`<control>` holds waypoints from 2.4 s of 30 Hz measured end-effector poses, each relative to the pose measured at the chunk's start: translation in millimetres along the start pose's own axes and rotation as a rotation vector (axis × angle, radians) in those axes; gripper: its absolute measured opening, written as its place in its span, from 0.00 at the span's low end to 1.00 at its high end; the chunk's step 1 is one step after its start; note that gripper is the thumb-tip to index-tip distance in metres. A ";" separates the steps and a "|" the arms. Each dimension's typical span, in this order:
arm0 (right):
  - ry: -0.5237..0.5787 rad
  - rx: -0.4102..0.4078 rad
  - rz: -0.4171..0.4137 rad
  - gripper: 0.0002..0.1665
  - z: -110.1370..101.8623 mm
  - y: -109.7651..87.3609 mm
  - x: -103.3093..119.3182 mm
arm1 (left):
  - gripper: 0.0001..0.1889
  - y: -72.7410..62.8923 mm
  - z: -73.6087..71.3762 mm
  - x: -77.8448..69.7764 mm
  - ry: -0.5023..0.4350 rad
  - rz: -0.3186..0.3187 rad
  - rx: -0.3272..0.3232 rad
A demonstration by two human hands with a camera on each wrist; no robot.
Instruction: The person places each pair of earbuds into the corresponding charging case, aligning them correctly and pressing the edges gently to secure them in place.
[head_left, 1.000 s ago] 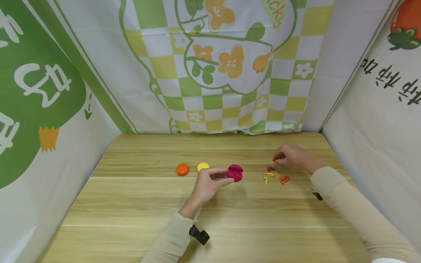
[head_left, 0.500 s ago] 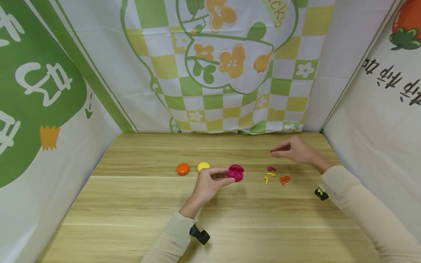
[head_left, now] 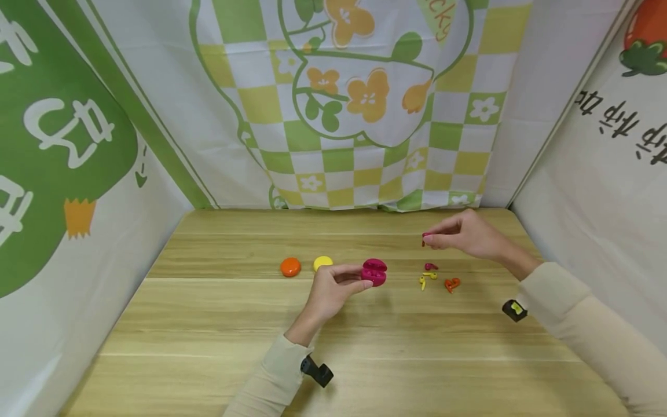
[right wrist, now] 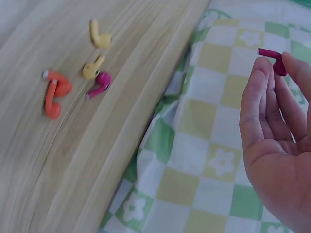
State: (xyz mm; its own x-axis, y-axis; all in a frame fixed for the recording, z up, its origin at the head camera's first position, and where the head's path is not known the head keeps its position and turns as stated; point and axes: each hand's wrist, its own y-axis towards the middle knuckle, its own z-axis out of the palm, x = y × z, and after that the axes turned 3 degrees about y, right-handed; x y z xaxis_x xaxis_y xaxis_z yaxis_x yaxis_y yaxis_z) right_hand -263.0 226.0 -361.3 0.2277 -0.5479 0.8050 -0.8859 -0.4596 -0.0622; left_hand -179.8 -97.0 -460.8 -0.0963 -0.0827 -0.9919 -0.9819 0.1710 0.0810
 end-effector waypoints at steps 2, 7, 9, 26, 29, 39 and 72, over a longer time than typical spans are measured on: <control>0.015 -0.006 0.020 0.19 3.1 -1.6 5.6 | 0.18 -0.1 0.0 -0.2 -0.004 -0.004 -0.004; 0.119 0.003 0.064 0.21 16.3 -4.7 17.5 | 0.18 -0.7 -0.1 0.9 -0.010 0.001 -0.010; 0.159 0.014 0.065 0.22 22.9 -5.8 21.3 | 0.18 -1.2 -0.1 0.3 -0.012 0.004 -0.012; 0.298 0.022 0.002 0.21 80.1 -4.4 38.5 | 0.17 1.6 0.2 -1.4 -0.025 0.031 -0.052; 0.292 -0.005 -0.008 0.20 90.0 -1.8 38.0 | 0.17 1.8 -0.6 -2.6 -0.033 0.033 -0.056; 0.296 -0.081 -0.018 0.17 109.0 -0.4 33.4 | 0.16 1.3 0.4 -5.1 -0.034 0.052 -0.049; 0.061 -0.133 -0.010 0.11 113.2 4.0 36.4 | 0.16 -0.9 0.3 -4.4 -0.026 0.030 -0.090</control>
State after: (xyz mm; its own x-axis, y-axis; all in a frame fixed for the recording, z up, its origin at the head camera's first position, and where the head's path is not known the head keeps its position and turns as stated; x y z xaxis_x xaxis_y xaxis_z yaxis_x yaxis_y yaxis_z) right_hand -212.5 125.1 -399.1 0.2154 -0.4987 0.8396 -0.9303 -0.3662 0.0212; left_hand -178.4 -96.5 -456.6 -0.1231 -0.0536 -0.9909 -0.9894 0.0838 0.1184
